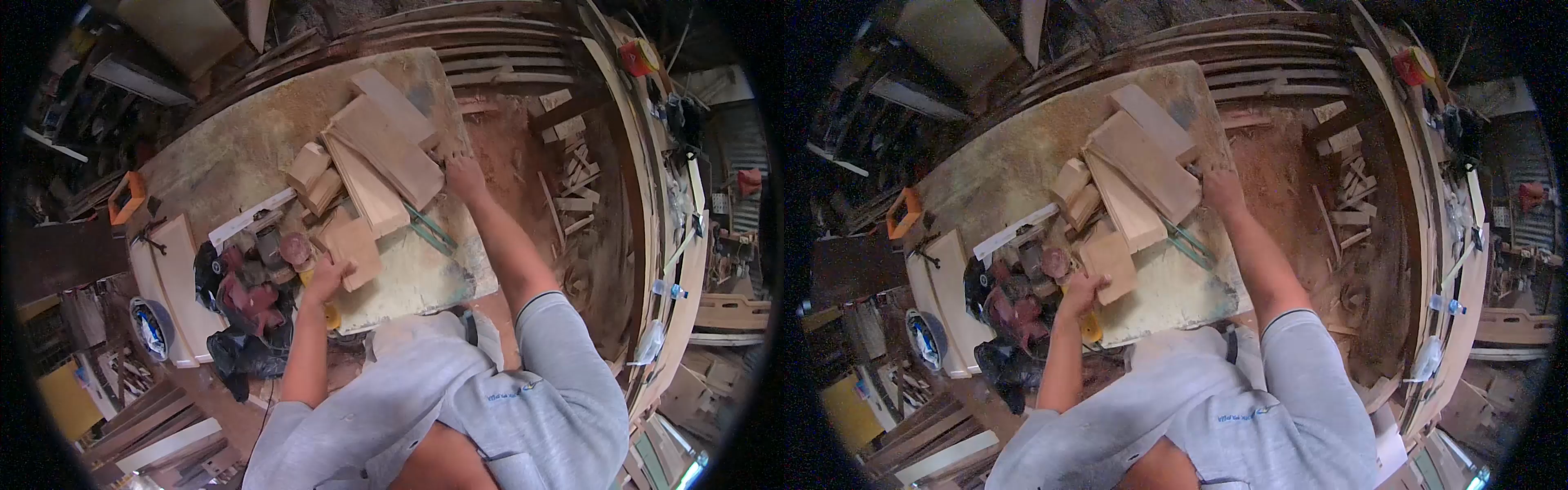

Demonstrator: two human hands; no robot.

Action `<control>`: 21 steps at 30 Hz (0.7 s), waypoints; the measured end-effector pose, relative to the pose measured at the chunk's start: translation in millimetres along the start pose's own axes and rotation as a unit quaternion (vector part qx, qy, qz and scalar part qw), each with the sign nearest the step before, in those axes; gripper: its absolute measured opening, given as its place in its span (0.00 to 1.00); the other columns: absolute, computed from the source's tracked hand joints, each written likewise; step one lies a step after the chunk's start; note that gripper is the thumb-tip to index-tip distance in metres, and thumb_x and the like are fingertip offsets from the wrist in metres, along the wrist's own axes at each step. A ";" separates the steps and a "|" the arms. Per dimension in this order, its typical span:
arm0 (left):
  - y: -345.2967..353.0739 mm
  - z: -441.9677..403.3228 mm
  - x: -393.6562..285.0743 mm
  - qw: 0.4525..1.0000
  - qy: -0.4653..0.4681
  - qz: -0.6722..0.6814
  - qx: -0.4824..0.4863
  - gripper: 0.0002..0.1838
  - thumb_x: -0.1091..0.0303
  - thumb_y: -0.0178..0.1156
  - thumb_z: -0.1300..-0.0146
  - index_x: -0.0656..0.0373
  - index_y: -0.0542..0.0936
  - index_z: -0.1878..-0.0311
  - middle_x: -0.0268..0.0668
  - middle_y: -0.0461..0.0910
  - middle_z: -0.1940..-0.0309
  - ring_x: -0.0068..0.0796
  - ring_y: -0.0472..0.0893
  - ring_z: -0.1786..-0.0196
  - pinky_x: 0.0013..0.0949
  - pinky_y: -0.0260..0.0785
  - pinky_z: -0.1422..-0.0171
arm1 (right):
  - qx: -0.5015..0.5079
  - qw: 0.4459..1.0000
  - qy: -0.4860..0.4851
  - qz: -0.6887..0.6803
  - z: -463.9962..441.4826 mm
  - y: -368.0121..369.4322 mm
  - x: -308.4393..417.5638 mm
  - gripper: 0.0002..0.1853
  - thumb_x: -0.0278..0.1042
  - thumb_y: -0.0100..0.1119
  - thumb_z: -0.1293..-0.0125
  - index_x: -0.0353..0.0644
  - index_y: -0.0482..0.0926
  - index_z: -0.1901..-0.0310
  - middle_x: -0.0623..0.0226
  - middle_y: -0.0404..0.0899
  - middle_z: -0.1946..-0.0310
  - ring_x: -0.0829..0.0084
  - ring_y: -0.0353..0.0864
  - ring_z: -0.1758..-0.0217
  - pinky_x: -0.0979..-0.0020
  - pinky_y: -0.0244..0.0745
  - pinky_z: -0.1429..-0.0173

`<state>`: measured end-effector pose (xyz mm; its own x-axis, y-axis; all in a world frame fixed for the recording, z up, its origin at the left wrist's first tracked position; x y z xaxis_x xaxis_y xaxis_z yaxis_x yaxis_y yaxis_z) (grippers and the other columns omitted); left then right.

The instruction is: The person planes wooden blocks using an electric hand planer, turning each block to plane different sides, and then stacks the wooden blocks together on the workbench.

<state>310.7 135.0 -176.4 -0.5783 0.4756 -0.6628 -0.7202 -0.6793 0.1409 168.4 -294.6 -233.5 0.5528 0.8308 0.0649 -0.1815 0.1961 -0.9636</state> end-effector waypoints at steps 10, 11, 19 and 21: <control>22.0 14.4 70.5 0.965 0.038 -0.240 0.100 0.29 0.65 0.77 0.34 0.63 0.85 0.32 0.43 0.93 0.43 0.40 0.90 0.40 0.41 0.81 0.32 | 0.073 0.993 -0.001 -0.096 61.8 -113.5 10.0 0.17 0.41 0.67 0.26 0.37 0.88 0.46 0.38 0.92 0.55 0.34 0.92 0.48 0.39 0.87 0.43; 31.0 14.4 59.6 0.944 0.092 -0.296 0.115 0.29 0.63 0.78 0.35 0.63 0.85 0.32 0.45 0.93 0.43 0.44 0.90 0.40 0.43 0.81 0.31 | 0.083 0.990 0.002 -0.110 69.8 -127.9 13.0 0.15 0.37 0.66 0.27 0.36 0.90 0.49 0.38 0.92 0.54 0.34 0.92 0.47 0.40 0.87 0.42; 102.0 -12.0 44.6 0.799 0.267 -0.538 0.014 0.33 0.57 0.80 0.38 0.63 0.85 0.32 0.55 0.89 0.35 0.59 0.86 0.30 0.54 0.77 0.23 | 0.105 0.966 0.079 -0.223 145.2 -126.5 -14.4 0.18 0.42 0.69 0.29 0.33 0.93 0.52 0.37 0.92 0.52 0.38 0.94 0.44 0.42 0.88 0.40; 117.5 -22.8 41.3 0.785 0.344 -0.511 -0.064 0.36 0.55 0.80 0.37 0.63 0.83 0.30 0.56 0.85 0.31 0.58 0.83 0.27 0.54 0.76 0.21 | 0.087 0.980 0.108 -0.139 154.9 -124.7 11.2 0.21 0.47 0.70 0.28 0.32 0.93 0.53 0.37 0.92 0.53 0.38 0.93 0.45 0.42 0.87 0.38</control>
<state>210.9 62.1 -203.9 0.6522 0.4240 -0.6284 -0.6034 -0.2115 -0.7689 71.3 -229.1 -72.5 0.7570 0.6060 0.2444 -0.1252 0.5016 -0.8560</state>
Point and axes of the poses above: each hand's wrist, its own z-axis away from the middle knuckle, its own y-axis out of the palm, x = y × z, the point moved 1 cm from there along -z, towards the middle knuckle
